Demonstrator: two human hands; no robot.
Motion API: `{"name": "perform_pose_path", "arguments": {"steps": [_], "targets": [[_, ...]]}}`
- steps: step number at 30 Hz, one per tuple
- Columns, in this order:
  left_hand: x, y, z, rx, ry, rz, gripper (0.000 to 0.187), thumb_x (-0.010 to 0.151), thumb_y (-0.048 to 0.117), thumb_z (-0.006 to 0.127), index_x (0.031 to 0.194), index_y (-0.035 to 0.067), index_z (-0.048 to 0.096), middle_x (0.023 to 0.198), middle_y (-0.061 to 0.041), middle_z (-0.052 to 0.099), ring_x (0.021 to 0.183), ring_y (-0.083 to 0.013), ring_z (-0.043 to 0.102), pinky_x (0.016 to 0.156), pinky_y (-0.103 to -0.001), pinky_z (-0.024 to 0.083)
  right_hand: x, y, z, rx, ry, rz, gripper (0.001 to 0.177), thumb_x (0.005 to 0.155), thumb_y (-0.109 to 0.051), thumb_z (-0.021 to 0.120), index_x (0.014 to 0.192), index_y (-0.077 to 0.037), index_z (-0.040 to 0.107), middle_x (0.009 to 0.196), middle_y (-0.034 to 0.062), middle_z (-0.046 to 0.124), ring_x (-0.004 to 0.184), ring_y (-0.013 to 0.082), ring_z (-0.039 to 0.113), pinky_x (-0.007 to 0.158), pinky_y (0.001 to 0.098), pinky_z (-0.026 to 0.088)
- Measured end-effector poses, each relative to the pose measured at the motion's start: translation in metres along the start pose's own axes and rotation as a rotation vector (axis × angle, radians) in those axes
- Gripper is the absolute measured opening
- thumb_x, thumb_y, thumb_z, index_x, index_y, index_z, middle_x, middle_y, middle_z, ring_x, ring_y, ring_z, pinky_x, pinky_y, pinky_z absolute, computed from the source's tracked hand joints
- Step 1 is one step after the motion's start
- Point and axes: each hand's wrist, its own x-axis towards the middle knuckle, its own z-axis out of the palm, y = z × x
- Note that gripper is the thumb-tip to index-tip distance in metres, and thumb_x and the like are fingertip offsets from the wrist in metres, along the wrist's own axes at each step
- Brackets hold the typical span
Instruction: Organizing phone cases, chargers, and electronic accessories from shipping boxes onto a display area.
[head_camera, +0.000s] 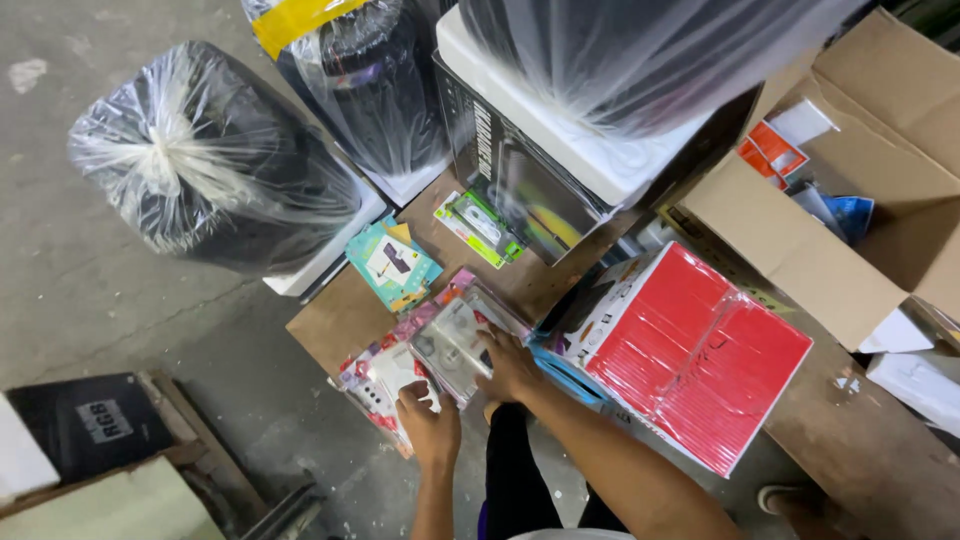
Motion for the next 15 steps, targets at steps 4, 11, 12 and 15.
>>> {"name": "perform_pose_path", "arguments": {"steps": [4,11,12,15], "targets": [[-0.030,-0.018,0.010,-0.039,0.005,0.023,0.042,0.078,0.010,0.073,0.114,-0.001,0.055,0.108,-0.017,0.059,0.089,-0.0294,0.062,0.079,-0.043,0.053,-0.011,0.031,0.010,0.085,0.194,-0.221,0.090,0.074,-0.033,0.083,0.150,-0.011,0.039,0.161,0.0191,0.033,0.145,0.0423,0.032,0.117,0.0503,0.032],[-0.102,-0.024,0.043,-0.033,0.032,0.167,0.036,0.079,0.009,0.073,0.109,-0.003,0.056,0.103,-0.018,0.063,0.092,-0.0281,0.065,0.078,-0.040,0.054,-0.135,0.043,-0.064,0.376,0.258,-0.470,0.072,0.082,-0.023,0.080,0.142,-0.003,0.046,0.147,0.0261,0.050,0.135,0.0423,0.049,0.112,0.0461,0.040],[-0.118,0.000,0.046,-0.043,0.030,0.169,0.036,0.079,0.009,0.073,0.109,-0.003,0.056,0.103,-0.018,0.063,0.092,-0.0281,0.065,0.078,-0.040,0.054,-0.157,0.049,-0.080,0.367,0.262,-0.469,0.072,0.082,-0.023,0.080,0.142,-0.003,0.046,0.147,0.0261,0.050,0.135,0.0423,0.049,0.112,0.0461,0.040],[-0.163,0.068,0.055,-0.181,-0.023,0.145,0.033,0.083,0.007,0.070,0.112,-0.001,0.055,0.103,-0.015,0.065,0.089,-0.0246,0.067,0.078,-0.037,0.054,-0.217,0.074,-0.118,0.458,0.236,-0.507,0.043,0.092,-0.017,0.074,0.129,-0.004,0.058,0.126,0.0188,0.069,0.118,0.0344,0.066,0.098,0.0419,0.052]]}}
